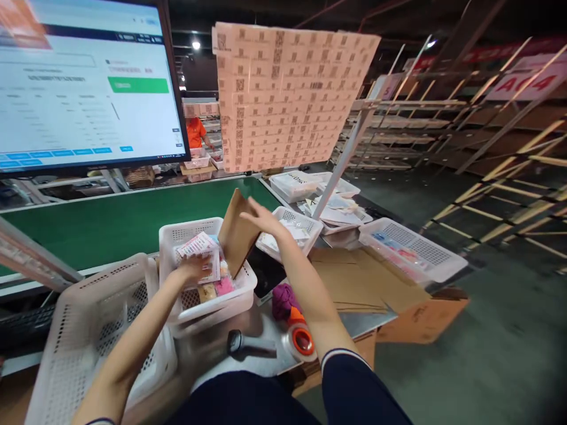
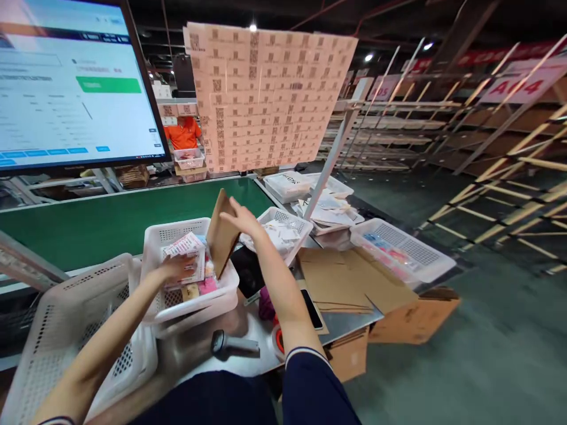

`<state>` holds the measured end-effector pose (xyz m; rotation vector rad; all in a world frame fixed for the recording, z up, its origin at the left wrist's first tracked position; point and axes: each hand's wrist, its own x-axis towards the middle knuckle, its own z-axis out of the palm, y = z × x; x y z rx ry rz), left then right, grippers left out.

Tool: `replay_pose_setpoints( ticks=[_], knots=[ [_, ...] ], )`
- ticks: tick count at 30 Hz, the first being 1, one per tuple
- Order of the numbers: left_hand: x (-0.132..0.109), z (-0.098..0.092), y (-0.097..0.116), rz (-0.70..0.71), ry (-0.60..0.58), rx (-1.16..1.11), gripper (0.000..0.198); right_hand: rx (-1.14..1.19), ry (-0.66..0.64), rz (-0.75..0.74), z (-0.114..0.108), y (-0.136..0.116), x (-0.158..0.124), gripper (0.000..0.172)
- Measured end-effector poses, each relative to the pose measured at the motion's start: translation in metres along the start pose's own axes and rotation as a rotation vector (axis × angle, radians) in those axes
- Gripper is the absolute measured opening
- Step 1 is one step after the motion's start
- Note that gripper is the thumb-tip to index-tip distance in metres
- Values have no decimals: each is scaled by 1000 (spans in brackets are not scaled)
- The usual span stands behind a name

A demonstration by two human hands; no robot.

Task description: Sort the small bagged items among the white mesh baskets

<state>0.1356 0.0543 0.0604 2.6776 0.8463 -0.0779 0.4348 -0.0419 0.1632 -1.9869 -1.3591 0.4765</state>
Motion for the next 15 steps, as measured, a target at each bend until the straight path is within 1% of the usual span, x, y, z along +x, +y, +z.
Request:
replay_pose_setpoints(
  ticks=[1, 2, 3, 4, 5, 6, 7, 8, 9, 10, 11, 13, 14, 15],
  knots=[
    [-21, -4, 1, 0, 10, -34, 53, 172, 103, -14, -4, 25, 2, 78],
    [-45, -6, 5, 5, 20, -94, 59, 331, 227, 3, -4, 51, 2, 77],
    [-72, -6, 10, 31, 45, -229, 60, 438, 346, 54, 1, 77, 0, 76],
    [-99, -3, 17, 40, 71, -414, 60, 447, 437, 133, 12, 102, -4, 74],
    [-126, 3, 25, 17, 59, -586, 60, 400, 457, 206, 28, 125, -10, 74],
    [-150, 13, 33, -10, 13, -753, 58, 336, 427, 259, 49, 145, -18, 73],
    [-169, 28, 42, -15, -57, -926, 58, 282, 354, 287, 73, 162, -29, 70],
    [-185, 46, 50, -27, -139, -1100, 61, 237, 265, 294, 98, 176, -40, 65],
    [-195, 67, 58, -66, -203, -1246, 64, 189, 184, 287, 123, 186, -52, 59],
    [-201, 90, 66, -132, -235, -1349, 67, 138, 122, 272, 145, 193, -63, 55],
    [-203, 113, 73, -227, -230, -1408, 72, 84, 73, 253, 164, 197, -74, 56],
    [-201, 153, 87, -468, -147, -1391, 82, -24, 27, 185, 188, 200, -92, 61],
    [-198, 167, 92, -591, -94, -1344, 84, -74, 23, 139, 195, 203, -100, 61],
    [-195, 176, 97, -701, -37, -1296, 83, -120, 33, 80, 199, 207, -106, 59]
  ],
)
